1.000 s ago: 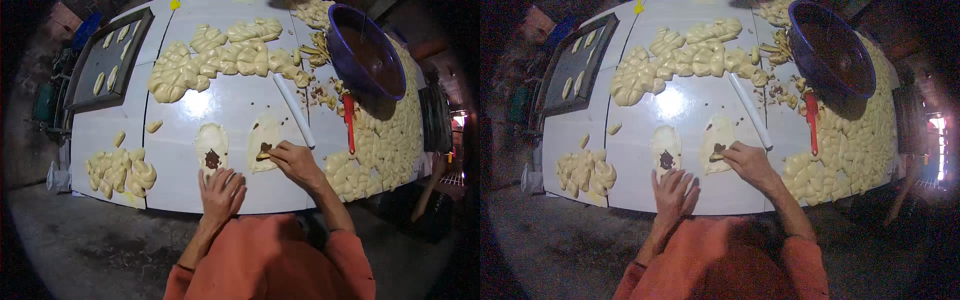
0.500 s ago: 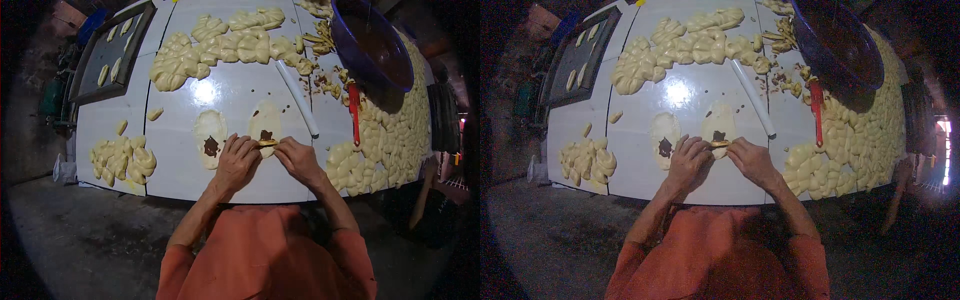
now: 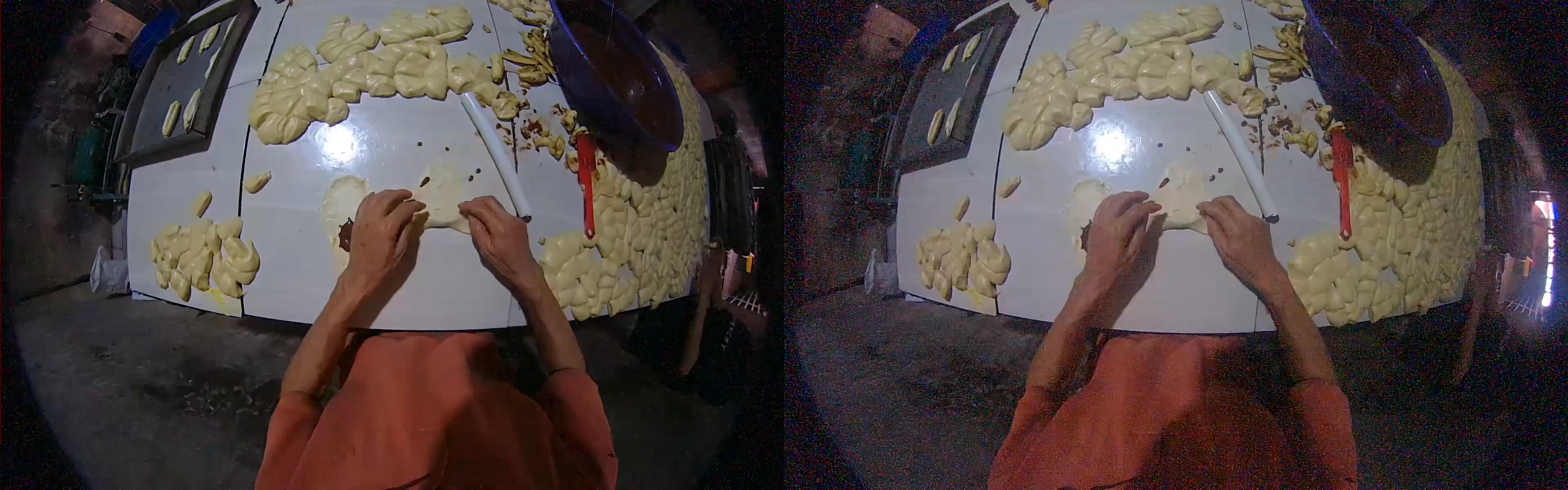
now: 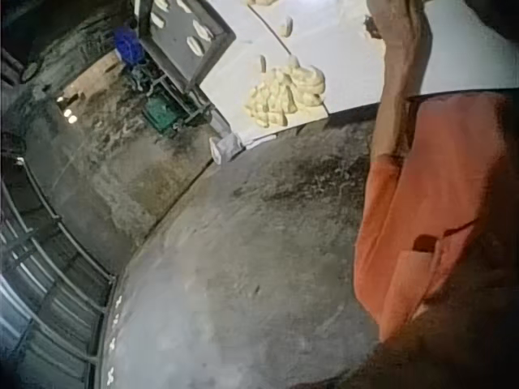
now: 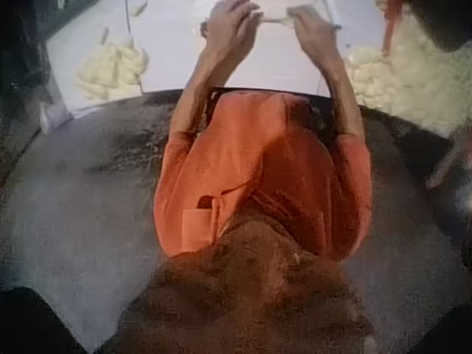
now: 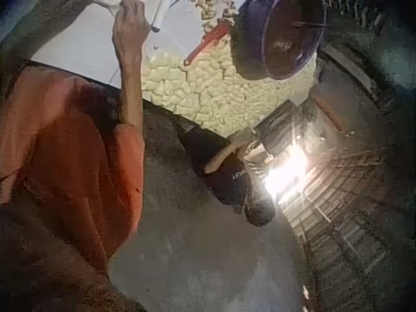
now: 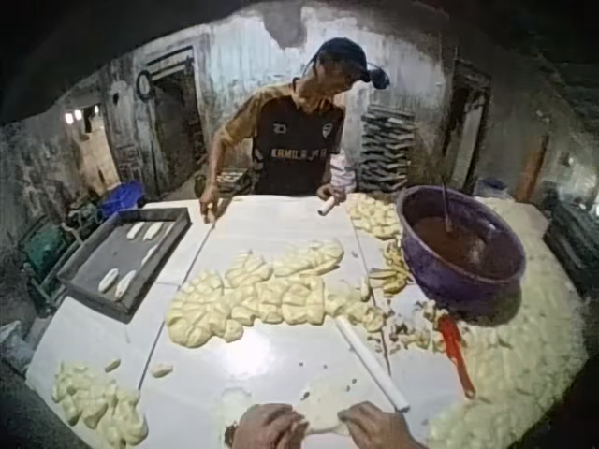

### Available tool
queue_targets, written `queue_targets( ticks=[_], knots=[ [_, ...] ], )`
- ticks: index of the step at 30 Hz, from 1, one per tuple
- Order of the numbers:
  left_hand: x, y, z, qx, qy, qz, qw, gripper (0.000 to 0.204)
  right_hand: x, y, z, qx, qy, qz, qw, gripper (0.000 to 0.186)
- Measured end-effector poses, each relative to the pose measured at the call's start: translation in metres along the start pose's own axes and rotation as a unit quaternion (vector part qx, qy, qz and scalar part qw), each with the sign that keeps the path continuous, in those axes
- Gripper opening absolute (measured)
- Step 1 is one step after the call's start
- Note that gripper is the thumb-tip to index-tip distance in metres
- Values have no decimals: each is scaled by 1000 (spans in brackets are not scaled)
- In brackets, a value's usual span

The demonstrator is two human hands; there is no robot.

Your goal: The person flattens pieces of dough using a rolling pin, applies a chocolate filling with a spatula, rolls the dough into cylinders, and places them onto a metal baking tray.

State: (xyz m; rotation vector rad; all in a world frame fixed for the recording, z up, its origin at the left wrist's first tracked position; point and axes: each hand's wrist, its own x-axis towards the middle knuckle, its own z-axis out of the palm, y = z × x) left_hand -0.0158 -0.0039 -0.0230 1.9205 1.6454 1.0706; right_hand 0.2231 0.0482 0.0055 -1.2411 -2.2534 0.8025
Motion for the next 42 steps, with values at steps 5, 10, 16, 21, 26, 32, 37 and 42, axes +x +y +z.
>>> queue_targets(
  ticks=[5,10,16,21,26,32,37,42],
  knots=[
    [11,19,-23,117,-92,58,987,23,6,-7,-3,-90,-42,-86,991,25],
    [26,13,-20,69,-114,62,989,16,21,-2,-2,-43,-67,-56,995,18],
    [26,2,-19,21,-78,23,996,28,21,-5,9,-64,14,5,998,25],
    [23,12,-39,13,-97,87,991,37,4,4,-7,-79,-47,-100,991,36],
    [33,-8,-20,65,-113,163,978,32,11,22,4,-130,-31,-165,977,24],
    [43,-9,-16,8,-100,56,993,20,26,21,9,-77,13,-66,995,24],
    [36,-8,-20,25,-76,116,990,34,18,15,1,-91,24,-141,986,35],
    [41,-9,-14,82,-110,135,981,36,22,25,8,-147,-9,-160,976,31]
  ],
)
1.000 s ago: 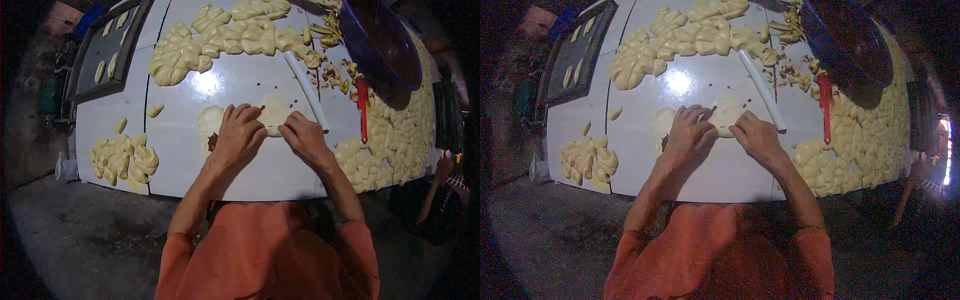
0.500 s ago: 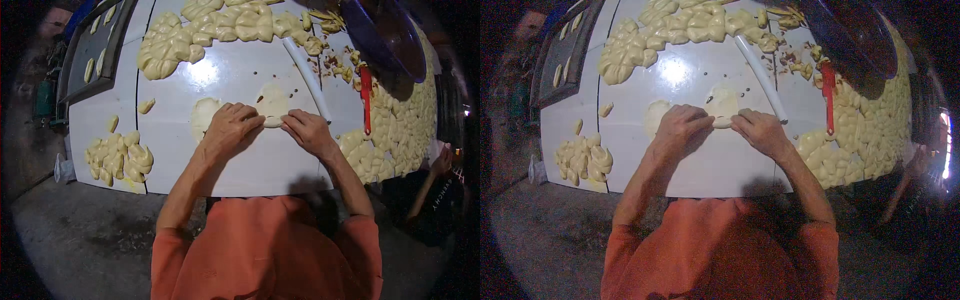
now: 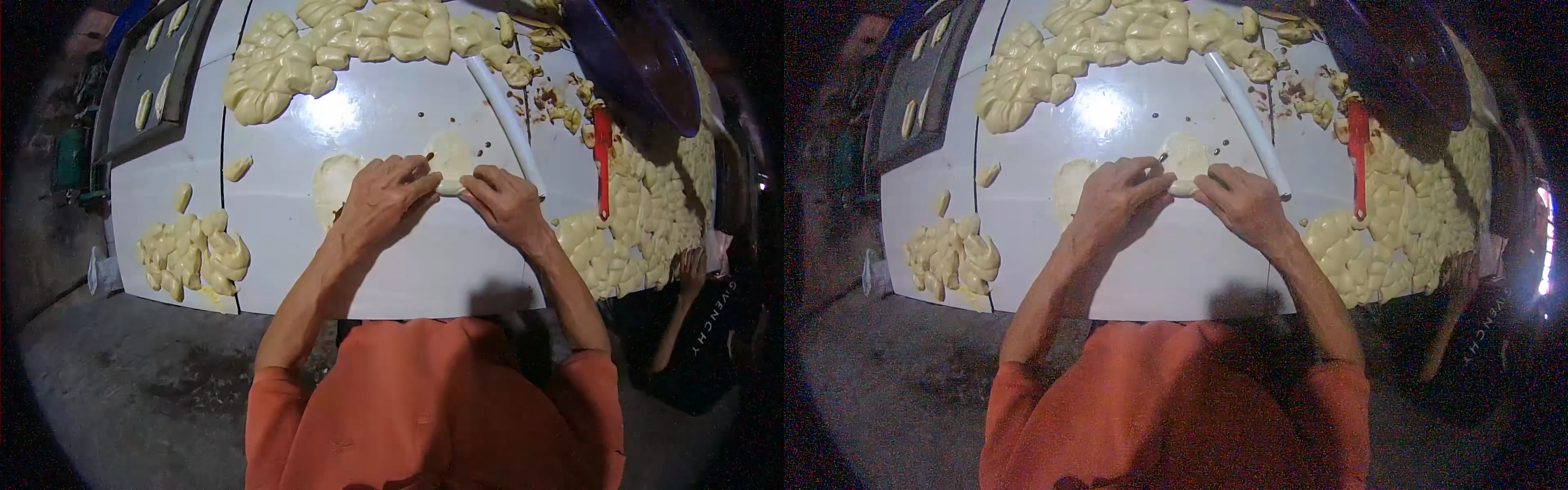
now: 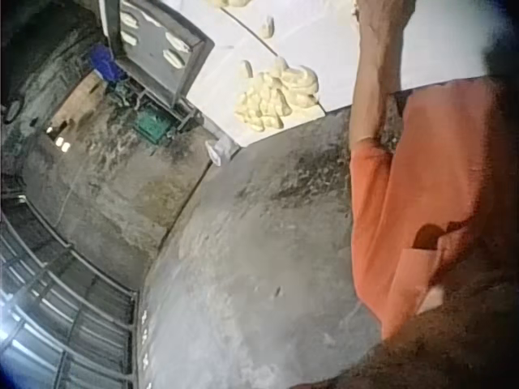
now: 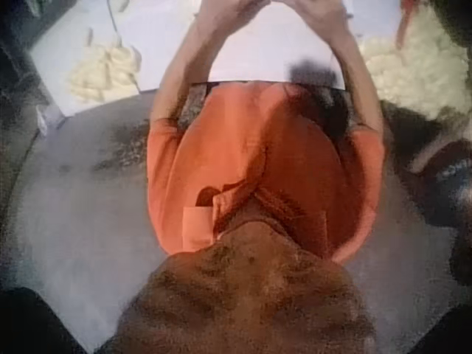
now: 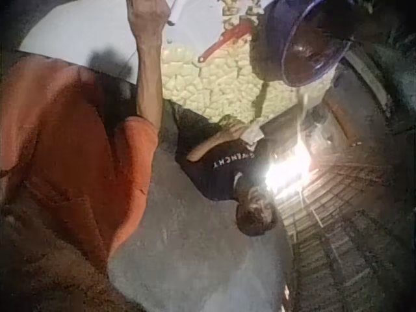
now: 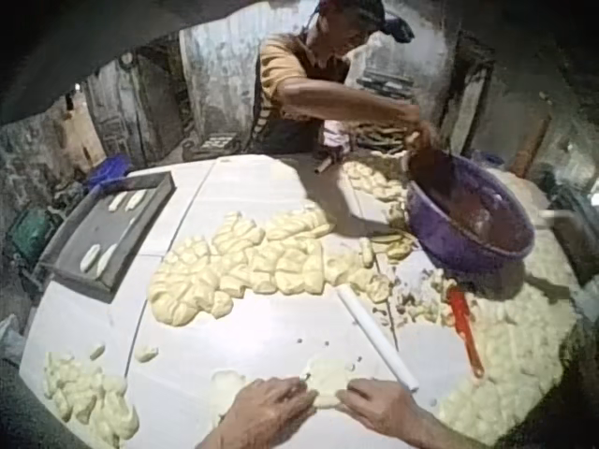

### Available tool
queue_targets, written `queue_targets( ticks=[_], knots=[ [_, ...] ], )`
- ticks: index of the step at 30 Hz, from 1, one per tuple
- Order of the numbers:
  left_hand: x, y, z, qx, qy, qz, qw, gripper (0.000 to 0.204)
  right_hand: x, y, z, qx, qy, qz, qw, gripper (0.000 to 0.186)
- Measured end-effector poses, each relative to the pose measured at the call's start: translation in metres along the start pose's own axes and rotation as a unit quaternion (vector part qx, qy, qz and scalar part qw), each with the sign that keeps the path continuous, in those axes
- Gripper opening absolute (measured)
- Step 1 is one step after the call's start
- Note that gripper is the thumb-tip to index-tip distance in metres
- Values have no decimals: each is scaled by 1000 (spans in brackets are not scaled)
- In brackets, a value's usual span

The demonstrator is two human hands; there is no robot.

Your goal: The person flattens pieces of dough using a rolling pin, applies a chocolate filling with a spatula, rolls the dough into cylinders, and places them onto a metal baking tray.

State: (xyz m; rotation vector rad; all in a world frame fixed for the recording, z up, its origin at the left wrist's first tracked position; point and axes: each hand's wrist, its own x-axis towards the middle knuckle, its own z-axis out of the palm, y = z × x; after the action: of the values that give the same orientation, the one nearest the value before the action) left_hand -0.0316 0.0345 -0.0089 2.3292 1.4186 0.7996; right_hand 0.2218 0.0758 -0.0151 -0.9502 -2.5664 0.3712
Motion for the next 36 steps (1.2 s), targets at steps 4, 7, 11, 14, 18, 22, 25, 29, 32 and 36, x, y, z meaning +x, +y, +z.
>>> queue_targets(
  ticks=[4,7,11,14,18,22,25,29,32,36],
  knots=[
    [4,1,0,-23,35,-20,999,36,6,-1,-4,54,20,54,997,32],
    [0,2,-4,-18,36,-14,999,35,2,-4,-13,47,56,9,997,35],
    [4,0,-1,45,18,8,999,31,8,11,-5,-10,24,3,1000,33],
    [8,5,-11,18,32,-45,998,28,11,12,-4,-2,66,1,998,30],
    [0,-8,5,63,9,-15,998,24,8,9,-3,-26,19,0,999,33],
    [9,0,-6,18,63,-57,996,23,14,1,-5,-29,47,27,998,35],
    [5,0,-1,64,10,-25,998,24,11,1,-4,-27,57,-17,998,31],
    [23,-2,0,85,65,-81,991,26,22,13,4,-85,40,38,995,42],
    [13,0,2,59,70,-40,995,26,18,0,0,-41,73,-12,996,36],
    [22,-6,8,95,38,-84,991,29,29,14,7,-62,44,36,996,38]
  ],
)
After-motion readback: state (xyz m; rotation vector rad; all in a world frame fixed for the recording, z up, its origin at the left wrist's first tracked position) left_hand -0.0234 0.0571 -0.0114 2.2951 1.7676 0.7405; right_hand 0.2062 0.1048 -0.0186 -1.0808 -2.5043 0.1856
